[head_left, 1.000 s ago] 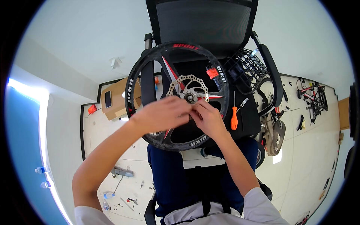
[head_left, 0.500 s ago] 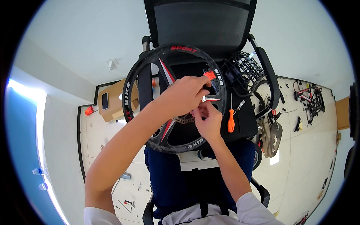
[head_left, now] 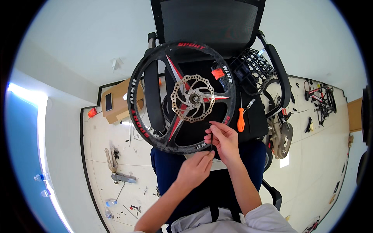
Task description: The person assembles a bicycle wheel by attaching a disc brake rotor to the hub using bolts and a screwdriver. They then place the wheel on a chair and later handle a tire, aligning it with the wheel hub.
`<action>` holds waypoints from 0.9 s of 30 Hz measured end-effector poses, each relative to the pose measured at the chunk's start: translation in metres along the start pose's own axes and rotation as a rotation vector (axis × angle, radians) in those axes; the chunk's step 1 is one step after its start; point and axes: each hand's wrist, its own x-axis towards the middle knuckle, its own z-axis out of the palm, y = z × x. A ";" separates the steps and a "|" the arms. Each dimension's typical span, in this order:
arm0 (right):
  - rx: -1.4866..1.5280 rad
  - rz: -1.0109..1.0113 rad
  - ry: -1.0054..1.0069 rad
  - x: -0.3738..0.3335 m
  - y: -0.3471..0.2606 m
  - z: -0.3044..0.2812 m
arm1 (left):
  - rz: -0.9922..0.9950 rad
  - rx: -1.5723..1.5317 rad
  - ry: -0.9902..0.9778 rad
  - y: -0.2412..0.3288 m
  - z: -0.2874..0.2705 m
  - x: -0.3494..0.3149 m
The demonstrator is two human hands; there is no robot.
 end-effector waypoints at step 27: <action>-1.019 -0.605 -0.123 0.069 -0.012 0.016 | -0.249 -0.124 -0.282 -0.003 -0.031 -0.004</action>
